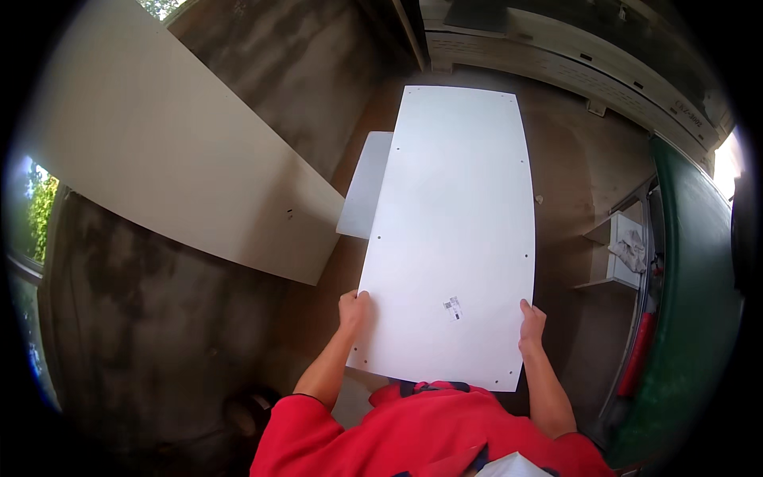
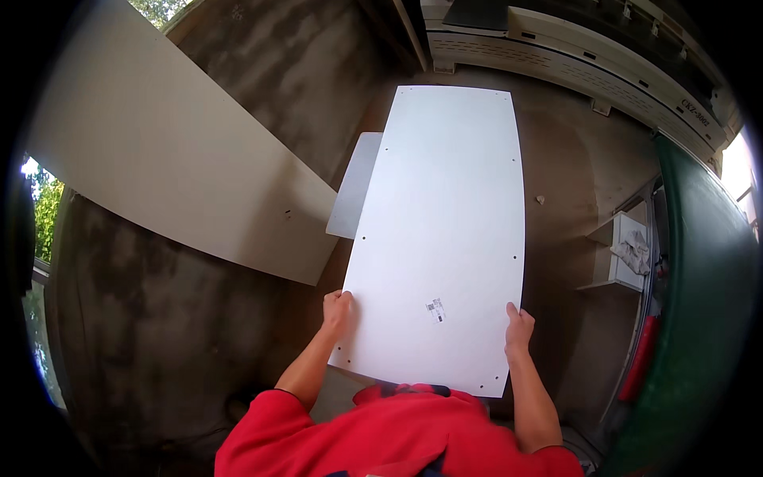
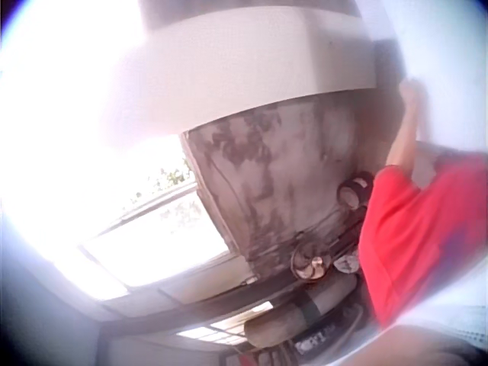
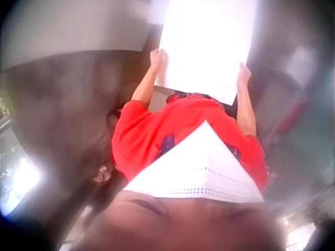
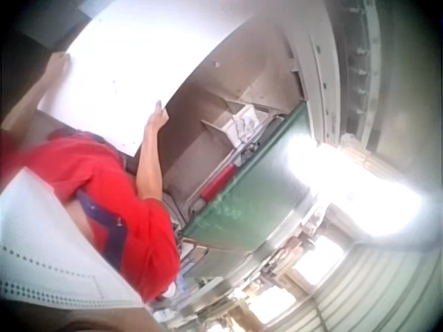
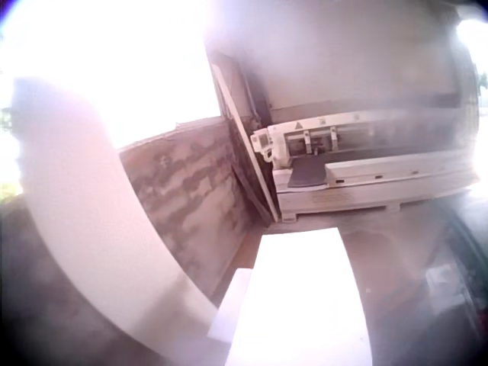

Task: The person uses a handheld air blower to clean dust and debris from multiple white rectangular panels on a green workbench. They repeatedly pick up each panel, blow air across its surface, and place it back down or move it aside.

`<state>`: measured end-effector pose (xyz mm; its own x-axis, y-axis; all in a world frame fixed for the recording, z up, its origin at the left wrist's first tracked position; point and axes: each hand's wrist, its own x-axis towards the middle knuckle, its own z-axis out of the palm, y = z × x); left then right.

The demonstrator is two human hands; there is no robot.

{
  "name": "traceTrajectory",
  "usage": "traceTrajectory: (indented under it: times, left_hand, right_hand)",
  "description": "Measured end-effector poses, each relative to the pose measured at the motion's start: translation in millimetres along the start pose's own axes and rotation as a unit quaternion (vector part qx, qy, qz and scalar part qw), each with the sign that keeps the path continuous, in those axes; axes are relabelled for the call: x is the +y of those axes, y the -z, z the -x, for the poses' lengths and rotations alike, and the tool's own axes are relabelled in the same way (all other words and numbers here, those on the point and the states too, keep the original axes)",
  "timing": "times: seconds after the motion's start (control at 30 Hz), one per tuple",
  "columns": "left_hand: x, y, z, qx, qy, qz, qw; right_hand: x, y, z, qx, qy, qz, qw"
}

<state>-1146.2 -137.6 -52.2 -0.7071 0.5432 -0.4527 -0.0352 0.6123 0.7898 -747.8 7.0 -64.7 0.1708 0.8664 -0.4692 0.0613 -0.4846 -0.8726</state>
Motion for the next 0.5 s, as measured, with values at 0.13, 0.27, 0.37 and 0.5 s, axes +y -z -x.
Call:
traceTrajectory:
  times: [0.13, 0.27, 0.37, 0.5]
  left_hand:
    - [-5, 20, -56, 0.018, -0.005, -0.025, 0.999]
    - [0, 28, -131, 0.065, -0.069, -0.249, 0.964]
    - [-11, 64, -222, 0.048, -0.013, -0.298, 0.953]
    - [-25, 10, -132, 0.157, -0.17, -0.627, 0.744]
  right_hand:
    - [24, -59, -13, -0.021, 0.018, 0.023, 0.999]
    - [47, -90, -4, -0.096, 0.028, 0.173, 0.98]
    - [12, -140, 22, -0.146, 0.052, 0.283, 0.947]
    - [18, 59, 25, -0.011, 0.041, 0.207, 0.977]
